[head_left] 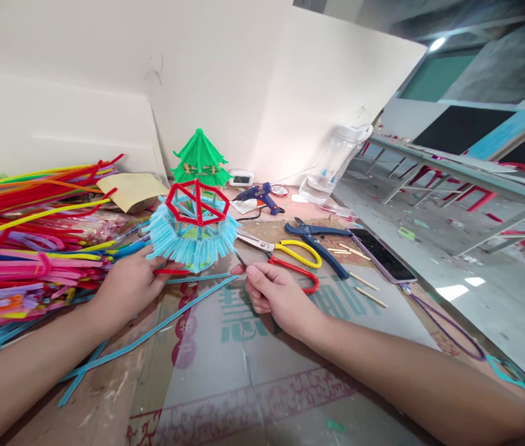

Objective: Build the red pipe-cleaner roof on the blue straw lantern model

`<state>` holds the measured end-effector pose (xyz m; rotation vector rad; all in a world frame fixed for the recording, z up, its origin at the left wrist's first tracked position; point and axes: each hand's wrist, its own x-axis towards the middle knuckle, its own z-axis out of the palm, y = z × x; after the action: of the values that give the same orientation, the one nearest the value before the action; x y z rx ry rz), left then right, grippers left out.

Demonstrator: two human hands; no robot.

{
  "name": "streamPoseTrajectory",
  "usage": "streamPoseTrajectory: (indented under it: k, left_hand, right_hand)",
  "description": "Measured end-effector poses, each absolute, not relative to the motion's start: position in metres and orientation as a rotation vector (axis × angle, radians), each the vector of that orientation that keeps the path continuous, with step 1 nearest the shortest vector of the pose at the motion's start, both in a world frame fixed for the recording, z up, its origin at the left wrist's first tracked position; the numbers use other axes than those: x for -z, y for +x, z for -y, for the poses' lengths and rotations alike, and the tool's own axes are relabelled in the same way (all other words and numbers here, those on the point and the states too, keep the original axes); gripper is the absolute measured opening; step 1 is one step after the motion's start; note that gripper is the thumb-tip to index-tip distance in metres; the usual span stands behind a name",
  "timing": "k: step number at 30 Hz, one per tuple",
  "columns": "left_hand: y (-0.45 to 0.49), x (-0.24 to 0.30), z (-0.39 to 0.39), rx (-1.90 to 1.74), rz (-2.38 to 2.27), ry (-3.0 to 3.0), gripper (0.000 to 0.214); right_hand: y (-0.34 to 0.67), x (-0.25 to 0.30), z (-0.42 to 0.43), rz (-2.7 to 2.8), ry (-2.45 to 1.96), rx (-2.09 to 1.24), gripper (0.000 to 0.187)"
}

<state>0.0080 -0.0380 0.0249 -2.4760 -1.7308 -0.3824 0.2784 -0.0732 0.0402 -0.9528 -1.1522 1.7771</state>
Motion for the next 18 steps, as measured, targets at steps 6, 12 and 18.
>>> streamPoseTrajectory:
  k: [6, 12, 18]
  left_hand:
    - [0.0073, -0.0242, 0.0377, 0.392, 1.732, -2.484, 0.037]
    - [0.0080, -0.0248, 0.0381, 0.482, 1.689, -2.517, 0.035]
    - [0.0100, -0.0281, 0.0420, 0.509, 1.663, -2.538, 0.033]
  right_hand:
    - [0.2787, -0.0416, 0.0742, 1.155, -0.930, -1.779, 0.039]
    - [0.2786, -0.0418, 0.0748, 1.144, -0.936, -1.768, 0.039]
    - [0.2786, -0.0396, 0.0731, 1.157, -0.952, -1.741, 0.038]
